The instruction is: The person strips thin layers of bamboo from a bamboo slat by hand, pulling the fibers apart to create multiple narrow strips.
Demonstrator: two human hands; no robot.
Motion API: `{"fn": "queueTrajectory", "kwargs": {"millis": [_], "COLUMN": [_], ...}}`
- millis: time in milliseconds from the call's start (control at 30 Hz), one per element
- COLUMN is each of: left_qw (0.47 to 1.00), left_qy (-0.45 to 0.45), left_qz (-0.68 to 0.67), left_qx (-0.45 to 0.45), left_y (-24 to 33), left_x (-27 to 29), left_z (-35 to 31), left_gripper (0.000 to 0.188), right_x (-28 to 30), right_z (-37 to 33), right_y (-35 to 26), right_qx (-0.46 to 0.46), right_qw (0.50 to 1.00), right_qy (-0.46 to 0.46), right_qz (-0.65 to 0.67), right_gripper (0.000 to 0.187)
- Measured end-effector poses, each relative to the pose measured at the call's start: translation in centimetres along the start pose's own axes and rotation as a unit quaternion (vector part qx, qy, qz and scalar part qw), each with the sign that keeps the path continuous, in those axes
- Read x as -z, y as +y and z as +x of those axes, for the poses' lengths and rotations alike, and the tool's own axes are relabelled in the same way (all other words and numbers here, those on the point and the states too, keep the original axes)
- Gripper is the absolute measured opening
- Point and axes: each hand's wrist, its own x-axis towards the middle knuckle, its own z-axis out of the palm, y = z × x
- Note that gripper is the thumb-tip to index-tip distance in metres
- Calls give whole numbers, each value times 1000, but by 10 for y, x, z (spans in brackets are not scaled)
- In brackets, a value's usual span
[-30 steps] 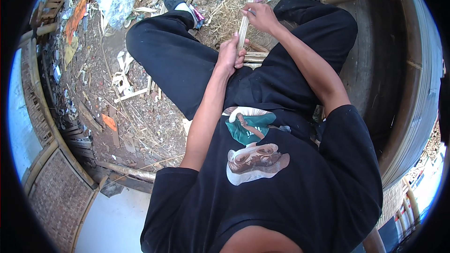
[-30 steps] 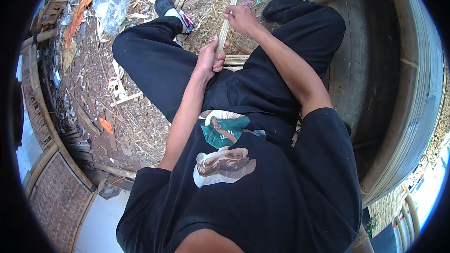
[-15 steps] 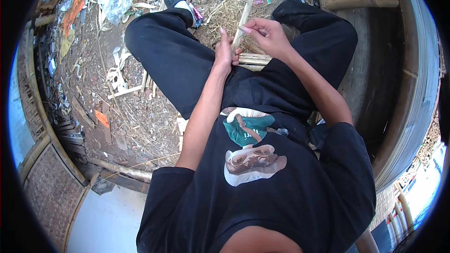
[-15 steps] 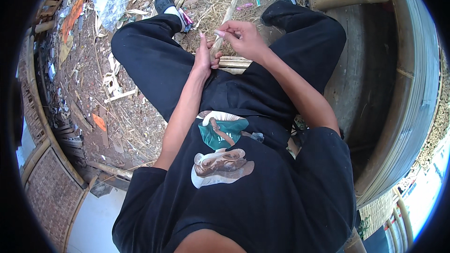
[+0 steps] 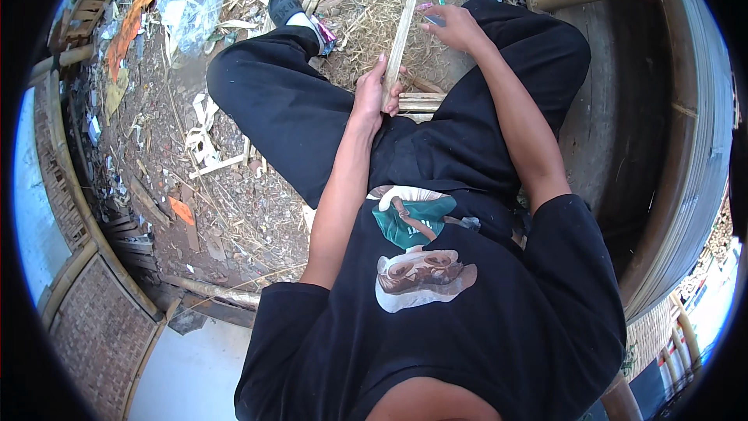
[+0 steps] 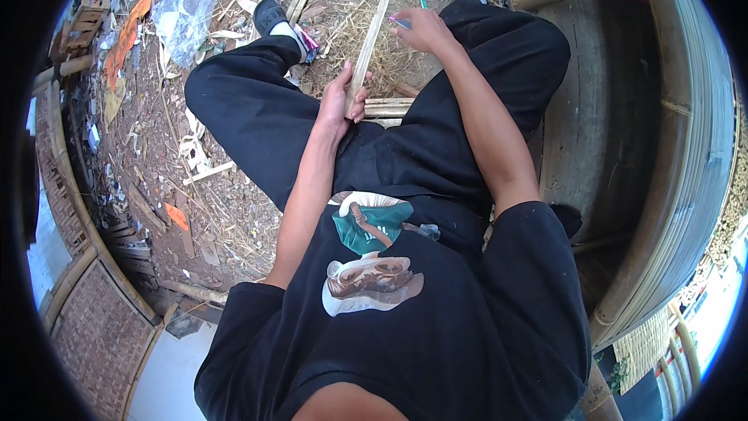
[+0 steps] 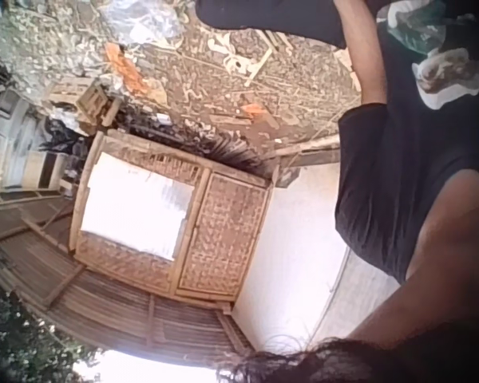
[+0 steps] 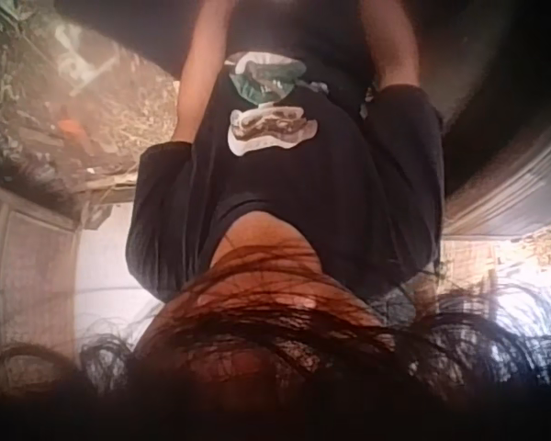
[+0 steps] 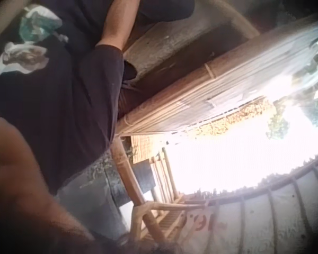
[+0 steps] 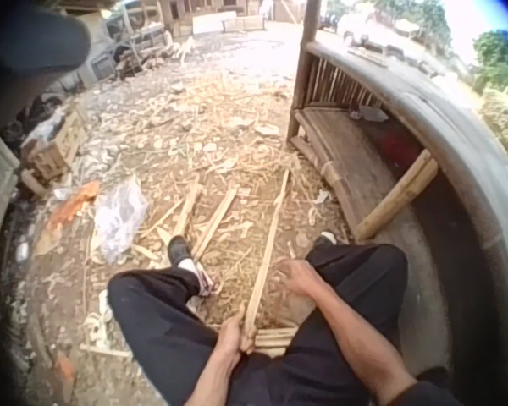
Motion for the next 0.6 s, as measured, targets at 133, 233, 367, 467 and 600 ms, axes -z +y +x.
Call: {"fn": "queueTrajectory", "kwargs": {"millis": [133,233,367,467,600], "left_qw": [1000,1000,1000,1000,1000], "left_qy": [2,-5,-1,1,-6], "left_qz": [-12,9,1,-9,-28], "left_qx": [4,-1,-3,-6,-6], "left_y": [1,2,3,2,1], "left_x": [2,1,-4,-3,-1], "left_z": [-5,-6,-6,-5,-5], "left_gripper": [44,41,38,36,43], "right_x": [11,14,-7,-16,-26], "right_z": [11,10,19,24,26], "right_y": [-17,-36,-20,-12,-8], "right_qx": [-111,-132,-81,-51,34], "right_qw": [978,947,981,992,997], "right_qy": [-63,-98,-59,-40,18], "right_qz": [163,275,164,111,66], "right_gripper": [29,29,36,36,35]}}
